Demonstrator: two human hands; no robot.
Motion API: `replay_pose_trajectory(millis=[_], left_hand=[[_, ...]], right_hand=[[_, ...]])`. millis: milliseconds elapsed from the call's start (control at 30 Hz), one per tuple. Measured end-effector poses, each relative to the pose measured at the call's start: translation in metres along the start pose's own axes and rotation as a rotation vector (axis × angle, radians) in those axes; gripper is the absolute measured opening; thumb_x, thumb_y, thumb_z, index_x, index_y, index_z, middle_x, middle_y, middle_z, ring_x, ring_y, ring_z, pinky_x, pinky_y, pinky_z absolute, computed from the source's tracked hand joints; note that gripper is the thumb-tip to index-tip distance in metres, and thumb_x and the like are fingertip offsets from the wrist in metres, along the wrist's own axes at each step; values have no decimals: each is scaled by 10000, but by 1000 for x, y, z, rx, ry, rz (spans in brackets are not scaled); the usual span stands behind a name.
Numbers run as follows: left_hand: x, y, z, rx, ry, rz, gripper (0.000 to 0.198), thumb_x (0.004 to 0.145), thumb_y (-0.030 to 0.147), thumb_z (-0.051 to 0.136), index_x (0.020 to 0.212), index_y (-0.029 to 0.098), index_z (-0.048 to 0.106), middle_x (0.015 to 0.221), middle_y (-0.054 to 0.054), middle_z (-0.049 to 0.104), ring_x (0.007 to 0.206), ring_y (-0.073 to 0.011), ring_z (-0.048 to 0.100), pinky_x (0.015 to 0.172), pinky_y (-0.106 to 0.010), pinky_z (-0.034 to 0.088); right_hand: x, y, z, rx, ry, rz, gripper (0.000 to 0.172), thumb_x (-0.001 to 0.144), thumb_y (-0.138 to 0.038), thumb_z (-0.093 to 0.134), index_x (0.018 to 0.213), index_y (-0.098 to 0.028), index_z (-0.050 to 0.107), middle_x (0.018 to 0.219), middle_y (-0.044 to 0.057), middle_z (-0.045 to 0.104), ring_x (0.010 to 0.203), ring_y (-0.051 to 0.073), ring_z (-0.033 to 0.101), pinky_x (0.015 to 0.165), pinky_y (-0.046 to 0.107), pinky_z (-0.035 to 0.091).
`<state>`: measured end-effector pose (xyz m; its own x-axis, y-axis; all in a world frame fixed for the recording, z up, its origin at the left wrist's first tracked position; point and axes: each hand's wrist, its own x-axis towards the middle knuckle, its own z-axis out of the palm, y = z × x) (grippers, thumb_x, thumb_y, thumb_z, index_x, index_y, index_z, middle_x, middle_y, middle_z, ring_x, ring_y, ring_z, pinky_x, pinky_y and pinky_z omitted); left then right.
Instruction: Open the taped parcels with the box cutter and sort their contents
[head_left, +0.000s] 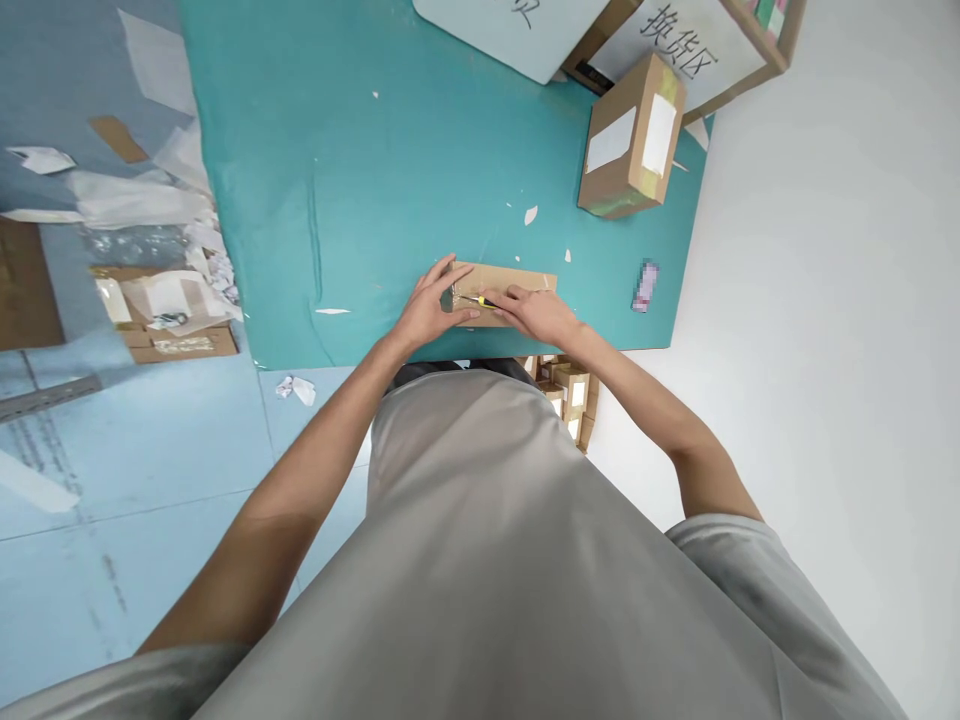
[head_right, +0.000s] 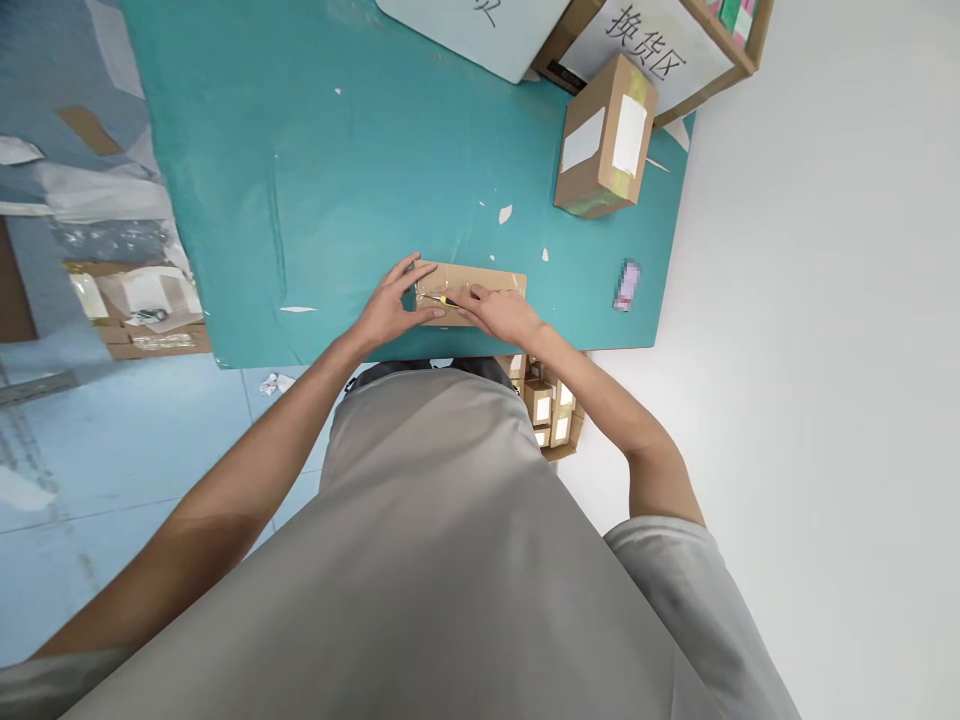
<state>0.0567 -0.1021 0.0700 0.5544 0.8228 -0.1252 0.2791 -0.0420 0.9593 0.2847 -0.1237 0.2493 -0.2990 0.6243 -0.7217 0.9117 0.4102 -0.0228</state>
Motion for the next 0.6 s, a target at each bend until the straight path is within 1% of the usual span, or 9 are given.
replay_pose_trajectory(millis=[133, 267, 367, 500, 600], left_hand=[[1, 1, -1, -29, 5, -7, 1096, 818, 966, 809, 1696, 337, 627, 1881, -178, 405, 1743, -440, 405, 1424, -626, 329], [0, 3, -1, -73, 8, -19, 1126, 784, 988, 816, 1688, 342, 636, 1883, -178, 405, 1741, -441, 408, 1411, -625, 353], [-1, 6, -3, -101, 9, -30, 1165, 759, 1006, 815, 1691, 331, 634, 1892, -189, 384, 1742, -453, 403, 1400, -637, 372], [-1, 9, -5, -114, 10, -59, 1178, 750, 999, 832, 1689, 316, 631, 1899, -202, 367, 1732, -466, 420, 1388, -659, 389], [1, 6, -5, -134, 19, -75, 1195, 727, 989, 861, 1685, 310, 635, 1903, -200, 361, 1746, -468, 394, 1377, -662, 411]], right_hand=[[6, 1, 2, -23, -6, -19, 628, 1255, -470, 265, 1868, -348, 327, 1597, 190, 676, 1132, 325, 777, 890, 369, 488], [8, 5, -3, -25, 4, -19, 616, 1256, -438, 276, 1867, -370, 322, 1583, 182, 684, 1146, 313, 784, 887, 365, 489], [9, 8, -9, -18, 10, -41, 609, 1256, -411, 292, 1860, -357, 348, 1588, 192, 679, 1154, 308, 786, 902, 371, 491], [13, 11, -15, -29, 10, -80, 604, 1255, -394, 308, 1853, -339, 373, 1594, 206, 685, 1159, 336, 790, 923, 402, 509], [19, 12, -19, -44, 12, -102, 612, 1239, -320, 319, 1848, -310, 385, 1578, 219, 702, 1171, 351, 791, 942, 422, 529]])
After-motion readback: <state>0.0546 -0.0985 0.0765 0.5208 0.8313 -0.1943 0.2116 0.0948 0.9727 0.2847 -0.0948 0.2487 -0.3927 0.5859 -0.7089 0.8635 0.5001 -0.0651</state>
